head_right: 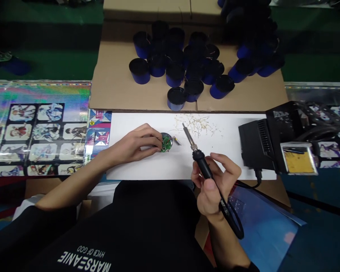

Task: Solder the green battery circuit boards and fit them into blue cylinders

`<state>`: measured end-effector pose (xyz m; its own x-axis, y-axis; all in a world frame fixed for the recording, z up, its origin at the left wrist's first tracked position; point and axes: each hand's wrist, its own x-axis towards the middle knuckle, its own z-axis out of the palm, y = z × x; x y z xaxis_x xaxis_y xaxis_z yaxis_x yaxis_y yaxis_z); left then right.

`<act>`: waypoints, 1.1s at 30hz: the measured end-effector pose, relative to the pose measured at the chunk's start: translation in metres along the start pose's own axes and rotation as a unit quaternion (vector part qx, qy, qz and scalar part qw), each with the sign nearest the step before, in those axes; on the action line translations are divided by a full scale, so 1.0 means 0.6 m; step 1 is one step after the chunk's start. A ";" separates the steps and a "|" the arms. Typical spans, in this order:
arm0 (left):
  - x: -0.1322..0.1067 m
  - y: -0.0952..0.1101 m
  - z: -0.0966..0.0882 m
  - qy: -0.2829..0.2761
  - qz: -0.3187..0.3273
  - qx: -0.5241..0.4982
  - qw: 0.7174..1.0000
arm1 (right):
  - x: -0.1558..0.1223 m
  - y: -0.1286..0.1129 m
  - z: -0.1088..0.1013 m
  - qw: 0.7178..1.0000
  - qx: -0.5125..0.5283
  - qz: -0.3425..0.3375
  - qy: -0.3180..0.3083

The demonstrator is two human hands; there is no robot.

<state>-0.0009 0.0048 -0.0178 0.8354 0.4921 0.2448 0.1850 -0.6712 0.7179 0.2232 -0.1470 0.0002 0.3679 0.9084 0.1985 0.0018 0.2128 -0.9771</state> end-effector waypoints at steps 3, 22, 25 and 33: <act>0.002 0.000 -0.003 -0.010 0.005 0.013 1.000 | -0.015 -0.005 -0.015 0.999 -0.020 -0.001 -0.033; 0.002 -0.003 0.001 -0.009 0.025 0.057 0.998 | -0.047 0.028 -0.041 0.942 -0.297 -0.122 -0.103; 0.001 -0.005 0.002 -0.008 0.026 0.055 0.998 | -0.046 0.028 -0.042 0.939 -0.299 -0.135 -0.105; 0.003 -0.004 0.002 -0.005 0.028 0.058 0.998 | -0.038 0.018 -0.038 0.932 -0.310 -0.141 -0.126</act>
<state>0.0007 0.0068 -0.0201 0.8516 0.4460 0.2755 0.1950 -0.7573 0.6232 0.2358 -0.1735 -0.0166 0.0409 0.9202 0.3892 0.6307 0.2784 -0.7244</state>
